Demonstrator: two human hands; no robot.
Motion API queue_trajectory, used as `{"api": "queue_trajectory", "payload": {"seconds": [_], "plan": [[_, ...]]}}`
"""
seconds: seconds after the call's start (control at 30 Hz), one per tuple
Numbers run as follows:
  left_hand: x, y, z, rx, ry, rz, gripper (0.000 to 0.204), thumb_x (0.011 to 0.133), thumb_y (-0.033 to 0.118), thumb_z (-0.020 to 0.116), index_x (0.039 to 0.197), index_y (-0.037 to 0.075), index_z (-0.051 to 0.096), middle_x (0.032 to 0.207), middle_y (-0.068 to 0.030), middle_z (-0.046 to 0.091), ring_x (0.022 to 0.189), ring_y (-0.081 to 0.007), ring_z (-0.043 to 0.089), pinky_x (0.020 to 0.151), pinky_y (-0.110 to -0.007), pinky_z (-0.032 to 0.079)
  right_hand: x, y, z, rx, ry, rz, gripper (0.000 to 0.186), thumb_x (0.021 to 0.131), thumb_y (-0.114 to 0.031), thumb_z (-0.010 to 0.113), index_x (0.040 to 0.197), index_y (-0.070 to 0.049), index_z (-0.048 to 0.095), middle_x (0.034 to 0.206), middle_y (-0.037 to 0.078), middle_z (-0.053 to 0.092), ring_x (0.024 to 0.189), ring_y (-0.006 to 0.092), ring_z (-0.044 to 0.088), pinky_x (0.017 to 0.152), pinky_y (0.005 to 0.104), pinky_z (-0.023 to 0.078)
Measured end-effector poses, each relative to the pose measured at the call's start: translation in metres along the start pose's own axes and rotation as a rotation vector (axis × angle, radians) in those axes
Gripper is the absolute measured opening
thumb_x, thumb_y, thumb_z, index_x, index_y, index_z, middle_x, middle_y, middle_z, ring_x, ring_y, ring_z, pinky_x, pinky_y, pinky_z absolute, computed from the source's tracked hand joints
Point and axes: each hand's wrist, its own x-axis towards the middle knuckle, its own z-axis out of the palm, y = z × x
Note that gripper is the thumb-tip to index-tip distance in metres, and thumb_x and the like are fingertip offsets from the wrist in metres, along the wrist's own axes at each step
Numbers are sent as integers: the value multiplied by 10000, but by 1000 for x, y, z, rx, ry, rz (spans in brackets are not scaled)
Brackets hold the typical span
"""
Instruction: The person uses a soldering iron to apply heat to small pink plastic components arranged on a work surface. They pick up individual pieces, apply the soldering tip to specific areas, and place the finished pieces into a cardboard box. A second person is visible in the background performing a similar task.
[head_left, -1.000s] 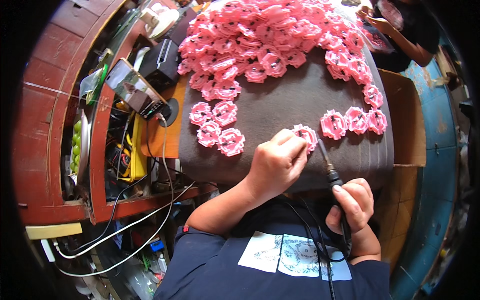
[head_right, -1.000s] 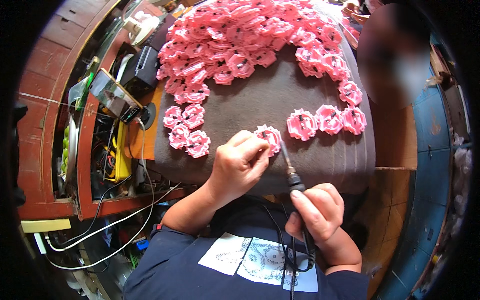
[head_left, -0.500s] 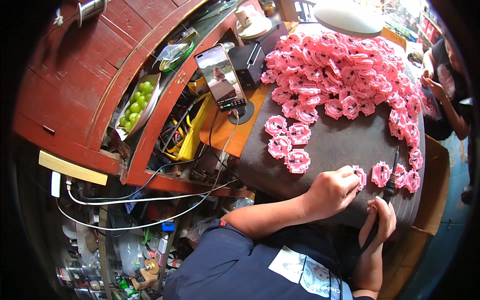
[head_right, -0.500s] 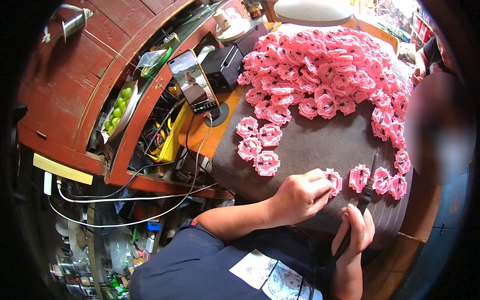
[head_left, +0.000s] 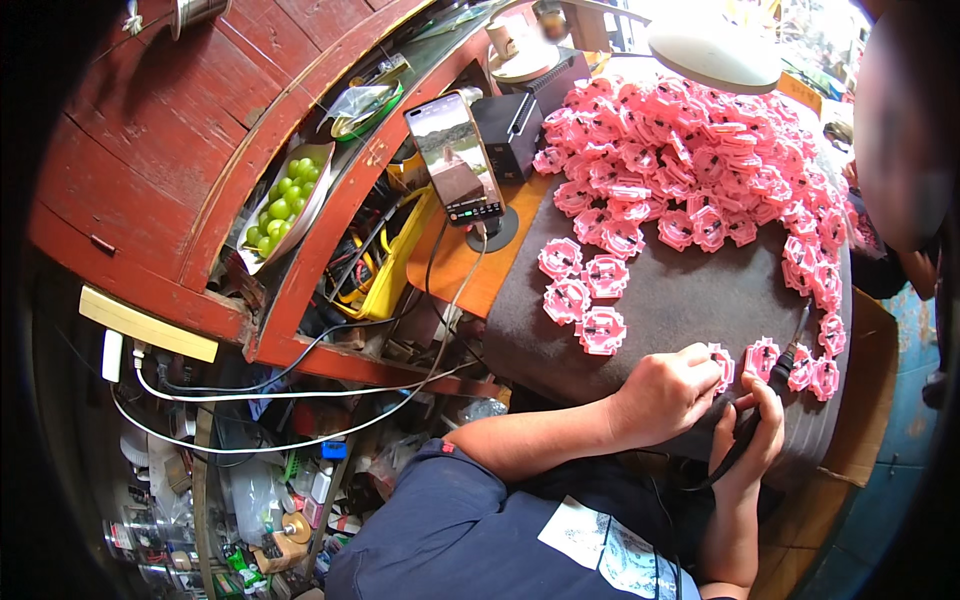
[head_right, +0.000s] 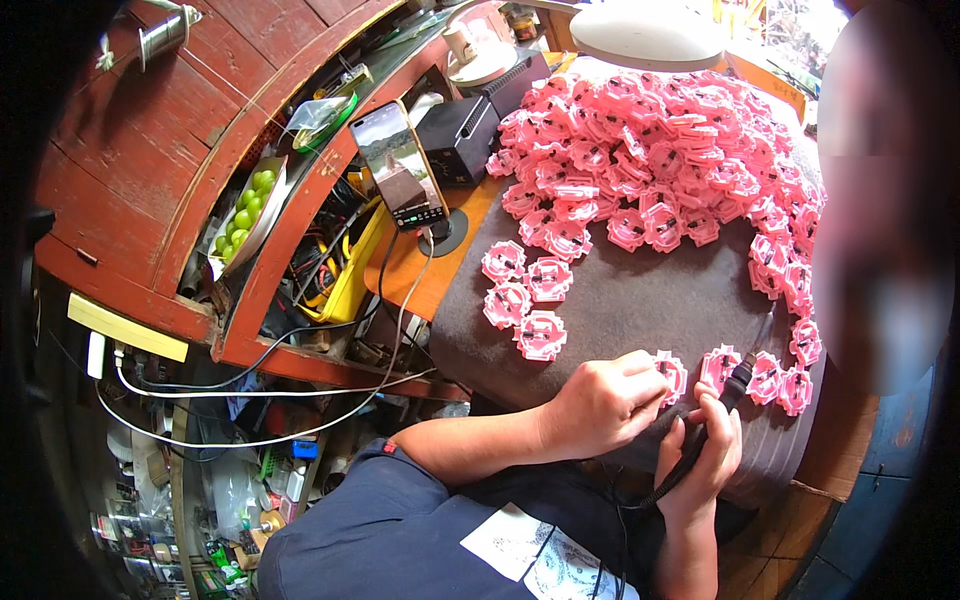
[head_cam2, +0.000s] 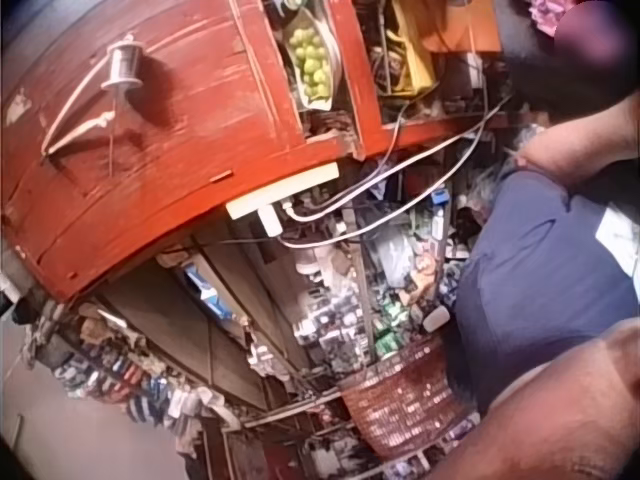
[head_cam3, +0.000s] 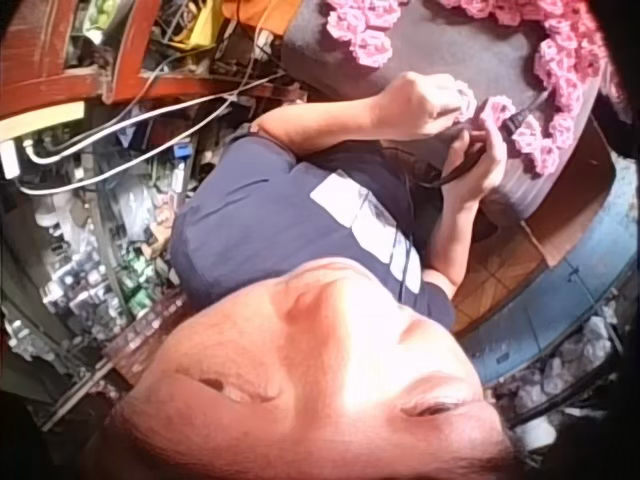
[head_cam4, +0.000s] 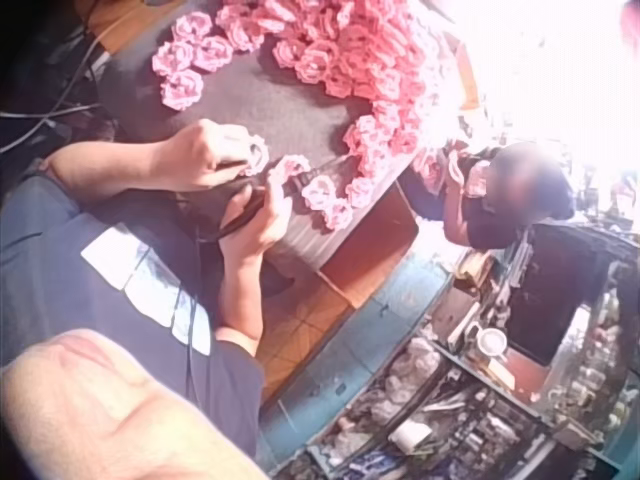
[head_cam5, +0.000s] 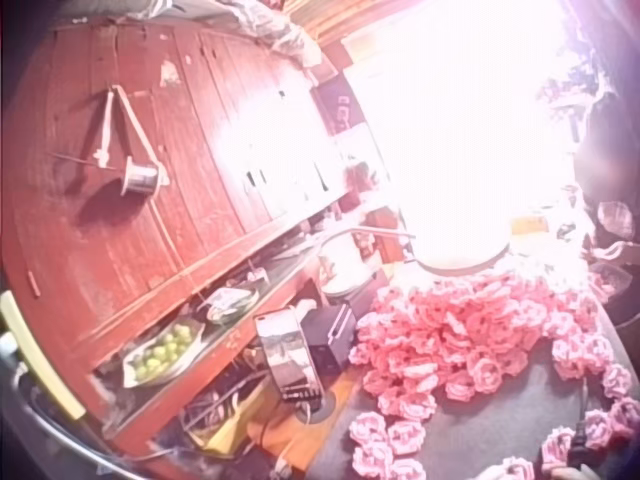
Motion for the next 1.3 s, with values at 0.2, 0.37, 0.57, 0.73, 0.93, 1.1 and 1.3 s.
{"api": "queue_trajectory", "payload": {"seconds": [0.2,0.37,0.57,0.73,0.93,1.1,1.3], "plan": [[-1,-2,0,13,5,16,116,902,80,736,992,36,678,915,-132,639,841,-340,691,705,-429,586,2,-2,1,-5,-11,-1,456,926,-14,668,1363,6,540,1277,216,697,825,293,611,791,416,530],[0,-1,1,15,-4,11,114,904,81,736,991,34,679,923,-133,643,854,-339,691,710,-427,588,2,0,2,-31,-1,-27,454,930,-40,677,1360,1,538,1265,217,700,806,301,606,762,418,526],[-3,-3,0,7,-17,-26,140,889,83,744,1011,34,694,919,-140,659,872,-338,692,725,-432,593,10,-5,3,0,-25,-35,550,879,-43,736,1381,-9,513,1309,221,688,784,303,589,733,423,519],[0,0,1,7,-2,11,145,885,77,742,1014,35,692,915,-133,645,852,-338,688,717,-432,590,11,-4,0,-14,-37,-53,566,864,-39,750,1375,-11,509,1314,221,686,798,308,590,756,431,519],[0,-1,-3,11,-12,5,134,881,75,743,998,35,693,902,-127,641,844,-331,685,711,-436,587,8,-4,3,-37,-39,-60,559,878,-68,761,1372,-12,506,1310,215,690,816,311,594,770,430,518],[4,-1,-1,64,16,85,118,878,78,748,977,33,702,917,-128,673,859,-335,688,718,-438,591,16,-8,2,5,-55,-41,570,887,-103,779,1381,-14,509,1323,208,685,825,324,602,747,438,527],[3,2,-4,-8,11,-23,90,888,54,764,964,46,716,890,-137,686,821,-341,704,698,-430,589,12,-3,2,-16,-51,-63,619,841,-88,830,1368,-5,515,1312,203,685,808,333,618,737,431,531]]}}
